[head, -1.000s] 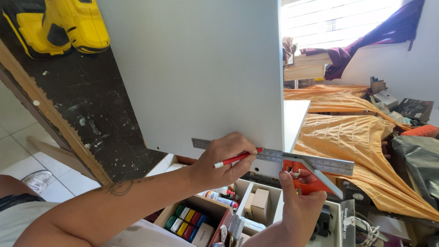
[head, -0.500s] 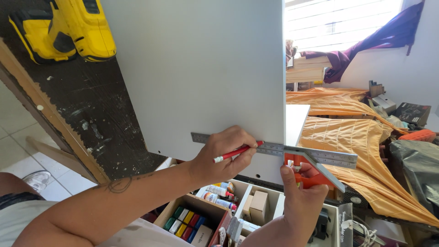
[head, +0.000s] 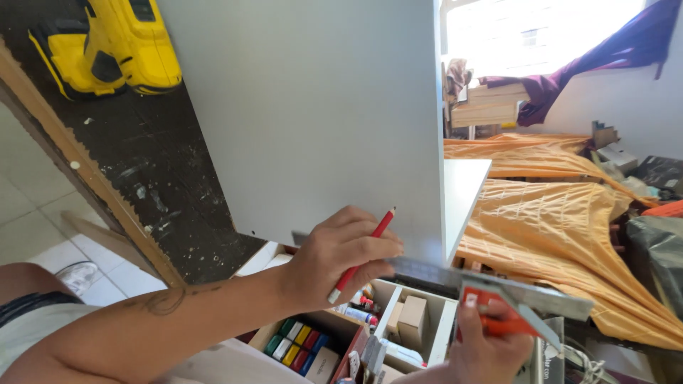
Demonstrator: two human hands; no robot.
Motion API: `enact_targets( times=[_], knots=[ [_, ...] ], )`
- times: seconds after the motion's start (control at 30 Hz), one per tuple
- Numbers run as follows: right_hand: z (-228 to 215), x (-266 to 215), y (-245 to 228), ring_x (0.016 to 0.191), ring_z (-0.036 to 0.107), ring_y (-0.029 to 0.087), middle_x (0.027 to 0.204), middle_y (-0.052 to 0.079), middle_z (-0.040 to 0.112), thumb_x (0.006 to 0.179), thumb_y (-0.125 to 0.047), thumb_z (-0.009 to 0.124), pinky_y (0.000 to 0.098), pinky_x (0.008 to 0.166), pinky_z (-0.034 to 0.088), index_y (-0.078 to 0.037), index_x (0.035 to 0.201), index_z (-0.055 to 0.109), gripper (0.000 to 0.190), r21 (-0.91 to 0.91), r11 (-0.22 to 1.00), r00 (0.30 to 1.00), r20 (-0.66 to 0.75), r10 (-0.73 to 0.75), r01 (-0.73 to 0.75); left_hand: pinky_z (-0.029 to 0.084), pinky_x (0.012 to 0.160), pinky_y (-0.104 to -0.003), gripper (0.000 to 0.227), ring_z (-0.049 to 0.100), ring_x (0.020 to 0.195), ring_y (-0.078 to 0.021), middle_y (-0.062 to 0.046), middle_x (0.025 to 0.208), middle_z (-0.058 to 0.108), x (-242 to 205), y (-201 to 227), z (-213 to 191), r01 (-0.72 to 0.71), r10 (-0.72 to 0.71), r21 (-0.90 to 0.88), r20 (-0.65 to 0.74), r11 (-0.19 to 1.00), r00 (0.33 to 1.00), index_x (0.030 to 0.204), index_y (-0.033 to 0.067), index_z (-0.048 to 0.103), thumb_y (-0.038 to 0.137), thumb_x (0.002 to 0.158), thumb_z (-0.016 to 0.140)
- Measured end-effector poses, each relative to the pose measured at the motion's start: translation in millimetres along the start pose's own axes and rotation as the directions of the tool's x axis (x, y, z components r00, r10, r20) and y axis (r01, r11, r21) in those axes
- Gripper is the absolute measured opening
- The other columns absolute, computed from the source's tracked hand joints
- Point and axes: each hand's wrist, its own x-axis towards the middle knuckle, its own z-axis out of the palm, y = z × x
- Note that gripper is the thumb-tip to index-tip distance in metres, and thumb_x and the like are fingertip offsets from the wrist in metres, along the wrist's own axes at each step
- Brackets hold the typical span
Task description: The person sorts through hardware in a box and then uses a ruler and pencil to mark measurements on a white cabinet component.
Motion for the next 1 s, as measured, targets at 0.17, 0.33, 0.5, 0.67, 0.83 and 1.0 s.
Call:
enact_targets(
  times=[0.17, 0.33, 0.5, 0.67, 0.83, 1.0],
  knots=[
    [-49, -28, 3, 0.05, 0.064, 0.018, 0.066, 0.012, 0.079, 0.059, -0.001, 0.094, 0.0305, 0.043, 0.049, -0.004, 0.095, 0.081, 0.038, -0.278, 0.95, 0.917, 0.326, 0.23, -0.14, 0.052, 0.075, -0.041, 0.027, 0.06, 0.079, -0.0305, -0.012, 0.096, 0.068, -20, 32, 13, 0.14, -0.14, 0.017, 0.205, 0.99, 0.969, 0.121, 0.0037, 0.065, 0.022, 0.103, 0.072],
    [-45, -21, -21, 0.045, 0.055, 0.006, 0.057, -0.006, 0.07, 0.058, -0.031, 0.102, 0.0233, 0.046, 0.047, -0.015, 0.073, 0.079, 0.031, -0.116, 0.976, 0.757, 0.65, -0.065, 0.183, 0.056, 0.08, -0.04, 0.029, 0.064, 0.073, -0.029, -0.01, 0.094, 0.073, -25, 60, 34, 0.179, -0.168, -0.007, 0.302, 0.984, 0.938, 0.119, 0.0048, 0.067, 0.022, 0.098, 0.077],
    [-41, -37, -12, 0.053, 0.03, 0.011, 0.052, -0.006, 0.044, 0.062, -0.037, 0.097, 0.0237, 0.047, 0.031, -0.018, 0.062, 0.063, 0.039, 0.036, 0.971, 0.808, 0.548, -0.218, 0.238, 0.057, 0.082, -0.037, 0.019, 0.073, 0.085, -0.0266, -0.007, 0.101, 0.077, -35, 80, 47, 0.232, -0.251, 0.096, 0.404, 0.968, 0.88, 0.116, 0.0092, 0.07, 0.023, 0.104, 0.067],
    [-22, -71, 42, 0.078, 0.069, 0.016, 0.077, 0.006, 0.073, 0.07, -0.006, 0.091, 0.0327, 0.079, 0.062, -0.006, 0.075, 0.073, 0.019, 0.5, 0.859, 0.97, 0.244, -0.015, -0.112, 0.059, 0.074, -0.037, 0.016, 0.071, 0.08, -0.0267, -0.01, 0.095, 0.076, -53, 85, 47, 0.196, -0.336, 0.352, 0.399, 0.915, 0.853, 0.117, 0.0046, 0.071, 0.004, 0.101, 0.067],
    [7, -94, 101, 0.07, 0.072, 0.018, 0.074, 0.009, 0.078, 0.072, -0.011, 0.091, 0.0362, 0.069, 0.063, -0.001, 0.089, 0.082, 0.021, 0.428, 0.824, 0.887, 0.425, 0.18, -0.372, 0.054, 0.066, -0.037, 0.012, 0.066, 0.073, -0.0263, -0.012, 0.089, 0.073, -43, 88, 39, 0.056, -0.255, 0.459, 0.385, 0.887, 0.887, 0.11, 0.0022, 0.072, -0.003, 0.099, 0.069],
    [25, -92, 96, 0.076, 0.078, 0.021, 0.093, 0.013, 0.082, 0.084, -0.016, 0.087, 0.0296, 0.064, 0.061, 0.005, 0.114, 0.072, 0.04, 0.767, 0.467, 0.811, 0.563, -0.16, -0.44, 0.048, 0.068, -0.041, 0.01, 0.062, 0.073, -0.0264, -0.007, 0.085, 0.07, 6, 89, 20, -0.19, -0.268, 0.632, 0.556, 0.751, 0.787, 0.104, 0.0101, 0.073, 0.002, 0.101, 0.068]
  ],
)
